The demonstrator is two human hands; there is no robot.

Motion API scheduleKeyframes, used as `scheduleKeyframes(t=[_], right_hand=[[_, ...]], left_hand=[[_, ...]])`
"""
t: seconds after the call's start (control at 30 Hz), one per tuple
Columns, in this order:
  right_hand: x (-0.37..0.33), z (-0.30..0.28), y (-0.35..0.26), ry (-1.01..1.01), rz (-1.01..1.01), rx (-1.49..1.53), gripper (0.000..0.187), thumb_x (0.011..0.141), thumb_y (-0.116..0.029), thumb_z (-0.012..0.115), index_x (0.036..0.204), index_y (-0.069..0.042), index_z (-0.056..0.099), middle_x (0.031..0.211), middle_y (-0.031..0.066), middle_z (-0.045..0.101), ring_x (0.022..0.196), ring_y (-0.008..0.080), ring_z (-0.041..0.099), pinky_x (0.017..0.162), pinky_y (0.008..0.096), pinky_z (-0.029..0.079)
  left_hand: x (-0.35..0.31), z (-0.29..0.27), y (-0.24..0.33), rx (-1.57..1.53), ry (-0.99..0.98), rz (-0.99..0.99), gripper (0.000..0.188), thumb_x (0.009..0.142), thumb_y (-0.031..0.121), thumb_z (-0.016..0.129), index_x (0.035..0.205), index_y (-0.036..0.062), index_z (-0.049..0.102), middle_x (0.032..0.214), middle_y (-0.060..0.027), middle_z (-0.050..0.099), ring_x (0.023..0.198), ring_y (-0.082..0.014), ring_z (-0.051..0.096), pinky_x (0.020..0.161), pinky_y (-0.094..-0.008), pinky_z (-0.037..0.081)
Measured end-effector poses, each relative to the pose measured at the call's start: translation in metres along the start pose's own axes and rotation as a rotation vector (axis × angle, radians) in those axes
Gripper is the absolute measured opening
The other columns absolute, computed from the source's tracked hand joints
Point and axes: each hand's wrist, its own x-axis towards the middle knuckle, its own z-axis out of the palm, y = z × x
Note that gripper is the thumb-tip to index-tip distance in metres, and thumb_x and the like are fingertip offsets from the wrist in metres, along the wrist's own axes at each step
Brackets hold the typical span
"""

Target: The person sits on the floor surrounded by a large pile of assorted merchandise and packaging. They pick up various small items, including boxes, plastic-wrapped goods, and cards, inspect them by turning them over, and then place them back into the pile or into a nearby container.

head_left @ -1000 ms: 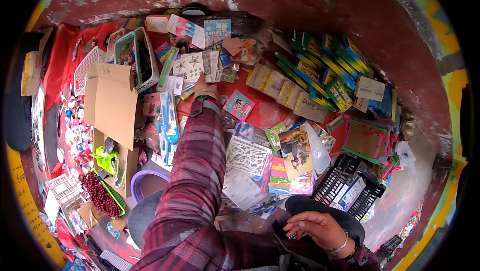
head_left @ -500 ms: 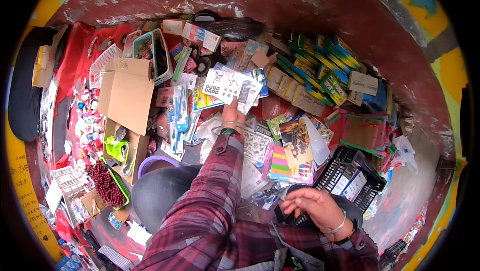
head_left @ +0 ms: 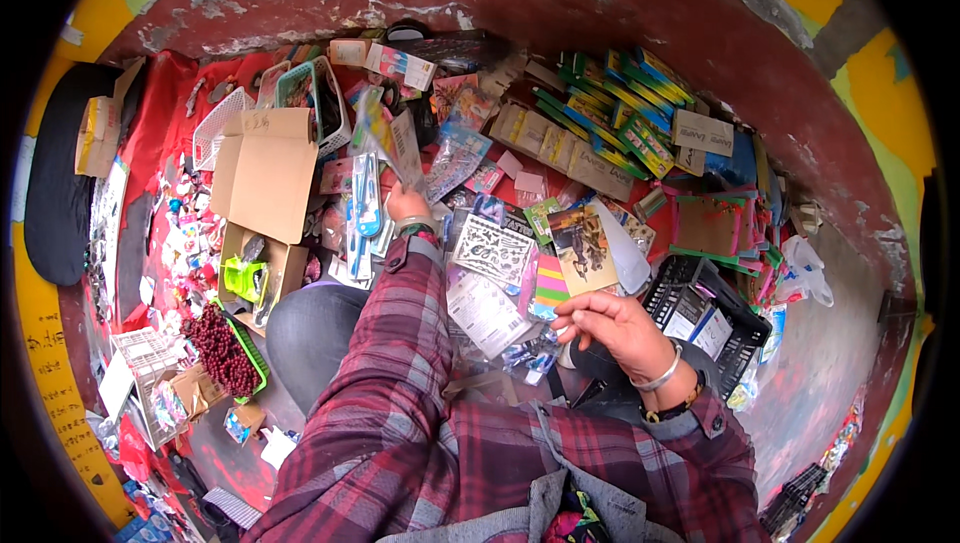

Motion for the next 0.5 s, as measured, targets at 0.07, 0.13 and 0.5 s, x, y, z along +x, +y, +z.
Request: scheduleKeyframes(t=[0.07, 0.13, 0.5], right_hand=[[0.003, -0.001, 0.001, -0.007, -0.048, -0.003, 0.026, 0.091, -0.012, 0.047, 0.11, 0.003, 0.057, 0.1, 0.0113, 0.065, 0.085, 0.014, 0.064, 0.069, 0.0222, 0.047], [0.006, -0.001, 0.0, 0.051, -0.05, 0.004, 0.026, 0.092, -0.015, 0.048, 0.11, 0.002, 0.057, 0.1, 0.011, 0.065, 0.086, 0.0142, 0.064, 0.069, 0.0221, 0.047], [0.002, -0.065, -0.015, 0.27, -0.384, 0.599, 0.053, 0.086, -0.039, 0.061, 0.123, -0.003, 0.049, 0.115, 0.0124, 0.057, 0.106, 0.0213, 0.055, 0.091, 0.0355, 0.044]], left_hand=[[-0.006, -0.007, 0.041, 0.071, -0.044, 0.042, 0.022, 0.081, 0.004, 0.051, 0.098, 0.0008, 0.065, 0.081, -0.0136, 0.066, 0.074, -0.0242, 0.062, 0.068, -0.034, 0.047], [-0.011, -0.006, 0.058, 0.049, -0.086, 0.042, 0.021, 0.082, 0.003, 0.056, 0.101, 0.0009, 0.065, 0.088, -0.0155, 0.067, 0.081, -0.0227, 0.064, 0.074, -0.0317, 0.047], [-0.077, -0.06, 0.247, 0.088, -0.448, 1.326, 0.019, 0.066, 0.002, 0.058, 0.083, 0.0082, 0.062, 0.093, -0.0074, 0.062, 0.096, -0.03, 0.056, 0.092, -0.0477, 0.037]])
